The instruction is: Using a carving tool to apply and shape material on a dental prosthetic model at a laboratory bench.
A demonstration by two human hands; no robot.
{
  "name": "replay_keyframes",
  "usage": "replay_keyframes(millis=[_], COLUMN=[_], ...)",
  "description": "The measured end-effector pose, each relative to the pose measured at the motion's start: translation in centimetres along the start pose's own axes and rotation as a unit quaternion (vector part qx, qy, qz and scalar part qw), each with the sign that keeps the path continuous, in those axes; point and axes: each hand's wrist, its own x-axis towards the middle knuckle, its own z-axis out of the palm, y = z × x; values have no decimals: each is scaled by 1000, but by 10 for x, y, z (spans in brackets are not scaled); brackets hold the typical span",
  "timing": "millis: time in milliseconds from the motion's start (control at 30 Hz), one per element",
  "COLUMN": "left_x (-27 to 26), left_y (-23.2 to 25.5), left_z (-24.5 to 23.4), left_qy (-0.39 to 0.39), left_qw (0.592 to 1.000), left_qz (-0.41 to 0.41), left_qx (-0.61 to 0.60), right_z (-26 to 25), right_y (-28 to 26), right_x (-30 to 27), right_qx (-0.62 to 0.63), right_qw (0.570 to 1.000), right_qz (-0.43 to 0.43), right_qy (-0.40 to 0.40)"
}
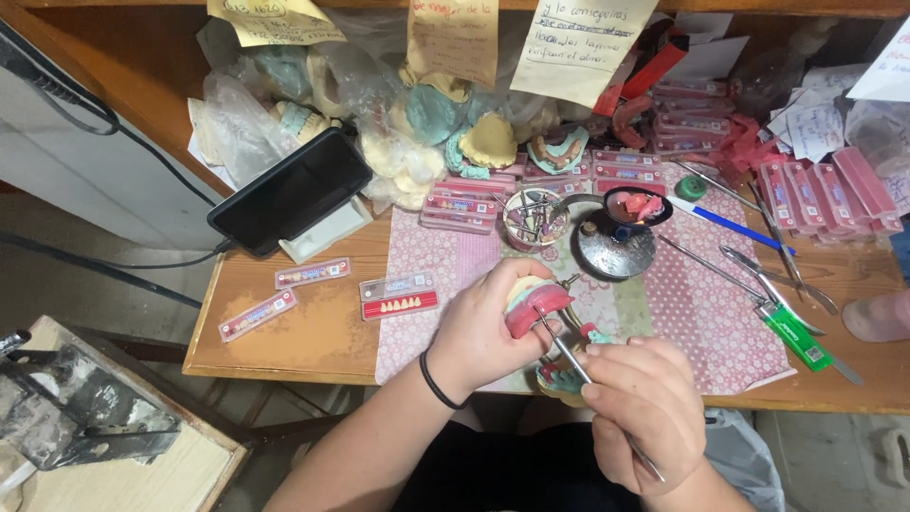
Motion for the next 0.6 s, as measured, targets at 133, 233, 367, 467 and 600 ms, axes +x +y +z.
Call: replay_keyframes(millis=[133, 233, 367, 467, 600], left_x=[0, 0, 0, 0, 0], left_y=[-2, 0, -2, -3, -3], left_z=[1, 0, 2, 2, 3], left_qy=[-1, -7, 0, -2, 2], left_qw=[1000, 1000, 1000, 1000, 1000], left_qz=[5, -9, -2, -6, -3], left_qx=[1, 4, 3, -3, -4], right_z=[-2, -2, -3, 3, -5], right_y=[0, -1, 9, 47, 84], right_x=[1, 4, -8, -24, 4], right_qx=[-3, -2, 29, 135, 221], right_qw=[1000, 1000, 998, 958, 822], right_qz=[4, 4, 55, 174, 401], right_qy=[-2, -4, 30, 185, 339])
